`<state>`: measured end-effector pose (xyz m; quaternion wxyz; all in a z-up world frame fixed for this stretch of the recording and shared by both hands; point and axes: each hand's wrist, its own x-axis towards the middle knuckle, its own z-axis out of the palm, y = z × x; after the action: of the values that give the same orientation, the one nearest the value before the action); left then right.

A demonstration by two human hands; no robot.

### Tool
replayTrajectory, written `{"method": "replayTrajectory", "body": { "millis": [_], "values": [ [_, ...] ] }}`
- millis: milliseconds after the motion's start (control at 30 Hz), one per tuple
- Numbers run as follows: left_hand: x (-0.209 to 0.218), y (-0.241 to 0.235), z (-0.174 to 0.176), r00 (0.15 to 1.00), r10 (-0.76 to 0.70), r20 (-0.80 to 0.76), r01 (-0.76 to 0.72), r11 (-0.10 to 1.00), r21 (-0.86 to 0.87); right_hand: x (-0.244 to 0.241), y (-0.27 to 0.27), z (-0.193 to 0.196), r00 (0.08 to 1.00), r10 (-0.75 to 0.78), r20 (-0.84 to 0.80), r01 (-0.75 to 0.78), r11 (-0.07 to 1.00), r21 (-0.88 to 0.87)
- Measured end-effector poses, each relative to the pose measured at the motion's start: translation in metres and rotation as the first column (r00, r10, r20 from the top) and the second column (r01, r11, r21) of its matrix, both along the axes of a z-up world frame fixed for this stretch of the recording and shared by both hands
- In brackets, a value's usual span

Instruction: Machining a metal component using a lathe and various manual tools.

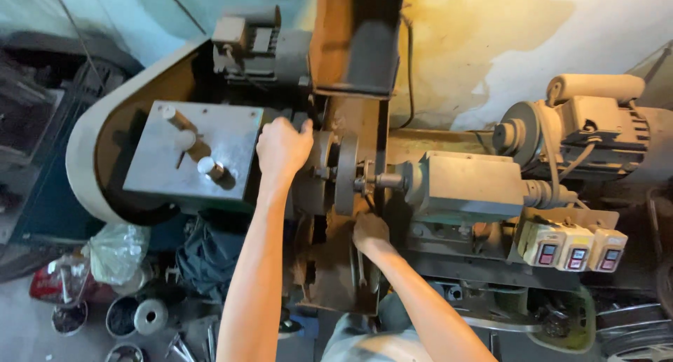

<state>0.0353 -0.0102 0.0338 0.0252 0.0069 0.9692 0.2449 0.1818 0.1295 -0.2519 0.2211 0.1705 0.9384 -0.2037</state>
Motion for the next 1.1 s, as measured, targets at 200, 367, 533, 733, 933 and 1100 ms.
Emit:
{"method": "replayTrajectory", "body": {
  "millis": [200,367,533,733,933,1100],
  "values": [
    [0.001,0.003,0.001,1.000,-0.006,0.001,0.007,0.999,-0.054,0.030,0.000,0.043,0.993,-0.116,0.008,0.115,0.977,-0.178],
    [-0.001,0.001,-0.005,1.000,0.005,0.000,-0.005,0.995,-0.104,0.063,0.004,0.105,0.332,-0.941,0.068,0.290,0.033,-0.956],
    [0.002,0.003,0.002,1.000,0.001,0.015,0.000,0.996,-0.089,0.046,-0.006,0.135,0.288,-0.948,0.137,0.036,-0.132,-0.991],
    [0.000,0.001,-0.005,1.000,0.003,0.020,-0.002,0.997,-0.076,0.026,-0.008,0.117,0.340,-0.940,-0.030,0.006,0.034,-0.999],
    [-0.005,-0.003,-0.011,1.000,-0.009,-0.006,0.009,0.999,-0.043,0.024,-0.005,0.117,0.379,-0.918,-0.119,0.028,0.139,-0.990],
    [0.008,-0.002,-0.001,1.000,-0.016,-0.015,0.016,1.000,-0.006,0.020,-0.005,0.096,0.344,-0.926,-0.154,0.022,0.172,-0.985]
  ]
}}
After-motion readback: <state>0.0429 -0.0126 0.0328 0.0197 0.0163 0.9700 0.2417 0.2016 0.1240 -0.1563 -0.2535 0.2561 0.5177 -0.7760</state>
